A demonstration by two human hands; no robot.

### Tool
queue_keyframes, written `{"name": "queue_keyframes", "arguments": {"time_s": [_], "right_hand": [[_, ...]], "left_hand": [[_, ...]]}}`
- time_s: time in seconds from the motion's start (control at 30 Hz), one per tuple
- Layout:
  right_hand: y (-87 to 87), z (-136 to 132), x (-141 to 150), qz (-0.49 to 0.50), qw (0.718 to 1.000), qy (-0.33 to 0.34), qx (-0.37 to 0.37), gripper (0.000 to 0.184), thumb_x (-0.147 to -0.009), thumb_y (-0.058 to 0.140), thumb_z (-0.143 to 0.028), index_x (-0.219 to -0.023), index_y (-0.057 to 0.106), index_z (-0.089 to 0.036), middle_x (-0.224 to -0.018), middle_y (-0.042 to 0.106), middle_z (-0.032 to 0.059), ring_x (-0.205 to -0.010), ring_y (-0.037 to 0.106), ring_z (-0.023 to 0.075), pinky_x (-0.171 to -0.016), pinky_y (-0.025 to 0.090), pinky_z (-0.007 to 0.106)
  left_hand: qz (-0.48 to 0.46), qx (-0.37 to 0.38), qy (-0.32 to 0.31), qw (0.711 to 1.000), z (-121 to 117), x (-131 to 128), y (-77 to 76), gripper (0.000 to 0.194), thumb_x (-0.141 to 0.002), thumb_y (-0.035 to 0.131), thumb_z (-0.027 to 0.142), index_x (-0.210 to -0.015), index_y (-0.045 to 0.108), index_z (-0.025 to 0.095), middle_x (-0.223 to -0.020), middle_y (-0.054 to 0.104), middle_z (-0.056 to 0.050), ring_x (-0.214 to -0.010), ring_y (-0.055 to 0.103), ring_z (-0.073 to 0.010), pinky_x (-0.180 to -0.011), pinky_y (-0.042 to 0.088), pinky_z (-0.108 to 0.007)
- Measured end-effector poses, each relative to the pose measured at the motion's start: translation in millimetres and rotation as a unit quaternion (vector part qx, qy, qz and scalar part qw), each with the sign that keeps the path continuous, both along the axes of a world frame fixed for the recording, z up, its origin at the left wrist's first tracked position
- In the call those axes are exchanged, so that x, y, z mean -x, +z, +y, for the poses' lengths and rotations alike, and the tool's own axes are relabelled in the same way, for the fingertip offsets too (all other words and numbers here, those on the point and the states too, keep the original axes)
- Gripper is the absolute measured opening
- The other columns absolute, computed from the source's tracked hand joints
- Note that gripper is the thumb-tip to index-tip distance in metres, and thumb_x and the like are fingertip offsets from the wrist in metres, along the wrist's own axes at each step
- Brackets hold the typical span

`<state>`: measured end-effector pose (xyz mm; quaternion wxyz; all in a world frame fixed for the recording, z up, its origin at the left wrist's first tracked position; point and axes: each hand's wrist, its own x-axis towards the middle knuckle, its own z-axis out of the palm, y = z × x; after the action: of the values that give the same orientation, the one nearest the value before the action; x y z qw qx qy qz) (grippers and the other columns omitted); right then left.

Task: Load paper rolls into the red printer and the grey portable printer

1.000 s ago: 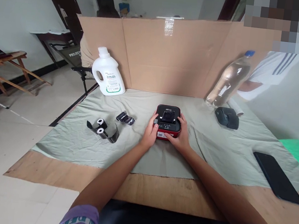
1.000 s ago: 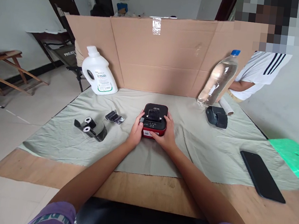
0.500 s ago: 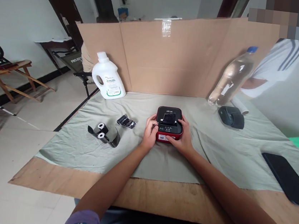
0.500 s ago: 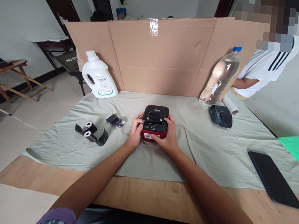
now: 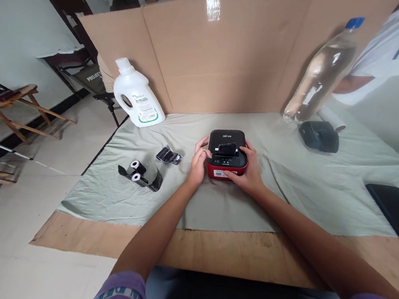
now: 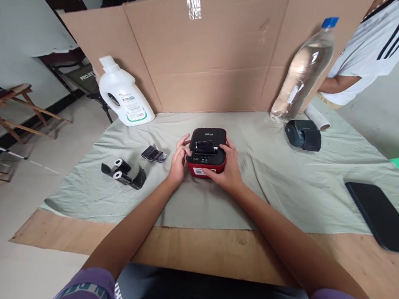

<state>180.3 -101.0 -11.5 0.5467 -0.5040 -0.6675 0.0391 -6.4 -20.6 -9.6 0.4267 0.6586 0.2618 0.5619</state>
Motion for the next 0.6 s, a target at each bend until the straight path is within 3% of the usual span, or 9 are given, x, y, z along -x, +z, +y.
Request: {"name": "queue_keyframes", "arguments": {"time_s": [0.2, 0.3, 0.5, 0.6], "right_hand": [[-2.5, 2, -1, 0.004, 1.000, 0.003, 0.023, 0.087, -0.069, 0.084, -0.056, -0.138, 0.037, -0.029, -0.159, 0.031, 0.0133, -0.151, 0.026, 0.0369, -0.122, 0.028, 0.060], [-2.6, 1, -2, 0.008, 0.999, 0.002, 0.037, 0.089, -0.069, 0.084, -0.058, -0.139, 0.037, -0.030, -0.159, 0.030, 0.0130, -0.152, 0.024, 0.0380, -0.122, 0.028, 0.061], [-0.2, 0, -2, 0.007, 0.999, 0.005, 0.033, 0.089, -0.069, 0.085, -0.057, -0.139, 0.037, -0.030, -0.160, 0.029, 0.0128, -0.152, 0.025, 0.0386, -0.121, 0.028, 0.061], [0.2, -1, -2, 0.009, 1.000, 0.014, 0.023, 0.086, -0.071, 0.084, -0.054, -0.139, 0.038, -0.030, -0.161, 0.027, 0.0125, -0.151, 0.026, 0.0369, -0.121, 0.030, 0.059]], "left_hand": [[-0.011, 0.032, -0.020, 0.999, -5, -2, -1.7, 0.022, -0.093, 0.056, 0.039, -0.079, 0.052, 0.023, -0.151, 0.049, -0.003, -0.139, 0.046, -0.0252, -0.116, 0.037, -0.042], [-0.035, 0.094, -0.020, 0.995, -7, -5, 5.0, 0.012, -0.087, 0.059, 0.031, -0.096, 0.055, 0.025, -0.154, 0.045, -0.002, -0.138, 0.047, -0.0254, -0.111, 0.041, -0.041], [-0.045, 0.279, -0.053, 0.958, 4, -4, 34.1, 0.071, -0.064, 0.057, 0.011, -0.131, 0.046, 0.031, -0.147, 0.050, -0.001, -0.134, 0.051, -0.0235, -0.099, 0.050, -0.033], [-0.040, 0.386, -0.088, 0.918, 9, -1, 46.0, 0.086, -0.057, 0.055, 0.009, -0.139, 0.042, 0.030, -0.139, 0.058, -0.002, -0.119, 0.061, -0.0234, -0.091, 0.055, -0.033]]}}
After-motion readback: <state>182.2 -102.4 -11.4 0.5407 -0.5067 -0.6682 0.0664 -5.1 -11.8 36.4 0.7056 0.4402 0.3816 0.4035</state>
